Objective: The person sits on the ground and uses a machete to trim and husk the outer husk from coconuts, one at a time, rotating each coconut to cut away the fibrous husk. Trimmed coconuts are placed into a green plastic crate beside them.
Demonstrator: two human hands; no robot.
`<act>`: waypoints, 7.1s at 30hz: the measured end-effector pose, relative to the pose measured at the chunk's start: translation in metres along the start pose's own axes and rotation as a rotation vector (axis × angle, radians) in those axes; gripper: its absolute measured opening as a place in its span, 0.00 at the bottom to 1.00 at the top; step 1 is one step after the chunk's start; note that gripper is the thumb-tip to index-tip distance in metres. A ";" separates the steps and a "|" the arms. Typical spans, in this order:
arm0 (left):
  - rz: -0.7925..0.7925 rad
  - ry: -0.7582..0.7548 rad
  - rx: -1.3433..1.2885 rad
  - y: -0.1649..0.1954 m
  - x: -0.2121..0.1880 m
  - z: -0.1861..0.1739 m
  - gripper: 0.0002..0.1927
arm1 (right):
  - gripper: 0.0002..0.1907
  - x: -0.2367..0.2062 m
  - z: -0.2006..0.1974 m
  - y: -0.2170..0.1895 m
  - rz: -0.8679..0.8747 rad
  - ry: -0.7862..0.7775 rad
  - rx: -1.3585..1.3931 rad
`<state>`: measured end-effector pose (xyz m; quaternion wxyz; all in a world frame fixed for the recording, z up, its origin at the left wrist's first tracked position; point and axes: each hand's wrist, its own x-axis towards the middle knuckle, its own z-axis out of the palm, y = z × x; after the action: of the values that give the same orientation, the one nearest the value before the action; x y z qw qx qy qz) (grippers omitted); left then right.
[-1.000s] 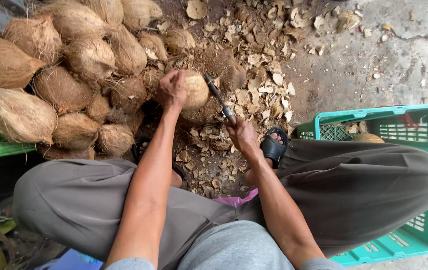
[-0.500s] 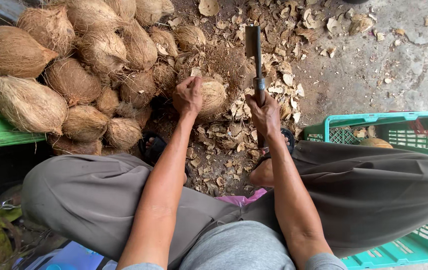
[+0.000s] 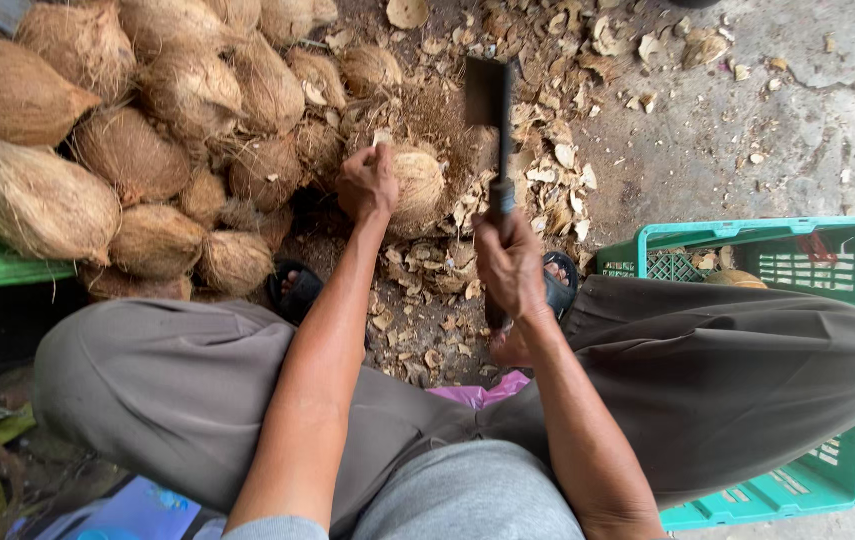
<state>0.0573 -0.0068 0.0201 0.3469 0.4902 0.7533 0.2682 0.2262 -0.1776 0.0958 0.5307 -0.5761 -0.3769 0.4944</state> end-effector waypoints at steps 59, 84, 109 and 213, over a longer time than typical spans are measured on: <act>-0.016 0.043 -0.035 -0.007 -0.012 0.007 0.24 | 0.21 0.009 0.008 0.048 0.011 0.080 -0.557; 0.045 0.114 0.012 -0.001 -0.010 0.007 0.22 | 0.21 0.006 0.017 0.027 -0.056 0.154 -0.401; 0.236 -0.019 -0.018 -0.009 0.005 -0.004 0.23 | 0.24 0.028 -0.027 0.059 0.447 -0.244 -0.507; -0.280 0.024 -0.099 0.029 0.012 -0.001 0.26 | 0.18 0.008 0.032 0.045 -0.146 0.077 0.084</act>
<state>0.0691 0.0146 0.0394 0.3956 0.3592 0.8044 0.2598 0.1926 -0.1691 0.0514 0.6030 -0.5428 -0.3762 0.4475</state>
